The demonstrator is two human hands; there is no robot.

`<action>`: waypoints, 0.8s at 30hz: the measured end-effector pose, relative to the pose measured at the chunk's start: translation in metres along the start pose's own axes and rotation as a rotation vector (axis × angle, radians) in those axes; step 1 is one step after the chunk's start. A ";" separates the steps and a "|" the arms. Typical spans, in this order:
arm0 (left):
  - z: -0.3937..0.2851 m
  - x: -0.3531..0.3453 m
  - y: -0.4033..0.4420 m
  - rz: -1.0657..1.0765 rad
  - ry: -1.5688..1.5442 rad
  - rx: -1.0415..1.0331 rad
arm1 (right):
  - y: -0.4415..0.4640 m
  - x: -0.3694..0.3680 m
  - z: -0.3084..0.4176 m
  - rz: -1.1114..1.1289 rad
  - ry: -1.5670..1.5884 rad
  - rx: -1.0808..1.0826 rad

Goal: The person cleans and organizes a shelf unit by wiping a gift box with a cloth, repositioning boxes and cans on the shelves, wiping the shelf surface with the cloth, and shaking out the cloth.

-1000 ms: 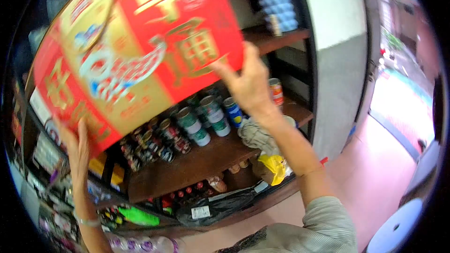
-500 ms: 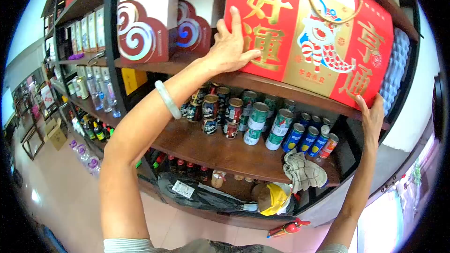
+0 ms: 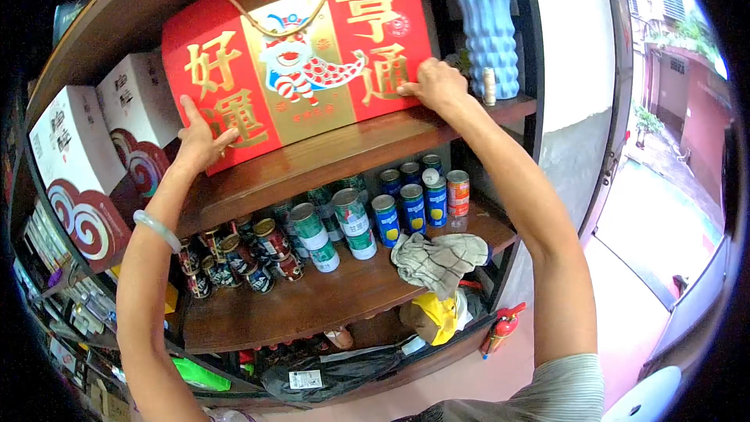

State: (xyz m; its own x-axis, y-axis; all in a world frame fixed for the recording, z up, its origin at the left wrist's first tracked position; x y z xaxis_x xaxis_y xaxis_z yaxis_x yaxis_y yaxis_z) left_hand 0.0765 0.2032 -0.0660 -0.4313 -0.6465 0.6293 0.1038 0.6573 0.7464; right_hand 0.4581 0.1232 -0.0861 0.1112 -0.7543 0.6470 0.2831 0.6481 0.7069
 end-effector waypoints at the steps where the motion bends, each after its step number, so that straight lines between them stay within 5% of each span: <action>1: -0.002 -0.004 0.004 -0.007 -0.136 0.048 | 0.006 -0.008 -0.003 -0.006 0.002 0.057; 2: -0.002 -0.008 0.006 -0.016 -0.271 0.101 | 0.011 -0.015 -0.008 -0.014 -0.002 0.061; 5: 0.002 -0.019 0.016 -0.045 0.045 0.003 | 0.018 -0.015 -0.010 0.042 0.004 0.022; 9: -0.013 -0.021 0.013 -0.076 0.037 -0.027 | 0.047 -0.036 -0.021 0.107 -0.044 0.089; 12: -0.019 -0.020 0.009 -0.008 -0.169 -0.042 | 0.050 -0.038 -0.020 0.101 -0.027 0.123; 16: -0.026 -0.041 0.022 -0.131 0.041 -0.055 | 0.070 -0.060 -0.028 0.170 -0.174 0.117; 19: -0.035 -0.048 0.028 -0.080 0.038 0.026 | 0.088 -0.087 -0.042 0.131 -0.184 0.041; 24: -0.044 -0.048 0.032 -0.008 0.030 0.165 | 0.086 -0.077 -0.045 0.034 -0.173 0.221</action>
State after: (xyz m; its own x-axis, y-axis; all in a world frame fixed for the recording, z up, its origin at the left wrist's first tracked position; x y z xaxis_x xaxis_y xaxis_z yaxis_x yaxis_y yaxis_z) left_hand 0.1400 0.2383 -0.0632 -0.4047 -0.6617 0.6311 -0.0491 0.7049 0.7076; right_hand 0.5169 0.2323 -0.0877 -0.0522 -0.7150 0.6971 0.0651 0.6942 0.7169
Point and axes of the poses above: each hand's wrist, its own y-axis towards the middle knuckle, its own x-axis out of the back of the hand, z = x × y, the point moved 3 cm from there along y, towards the middle knuckle, and after that the axes turned 5 degrees about -z, right-handed, at the moved point
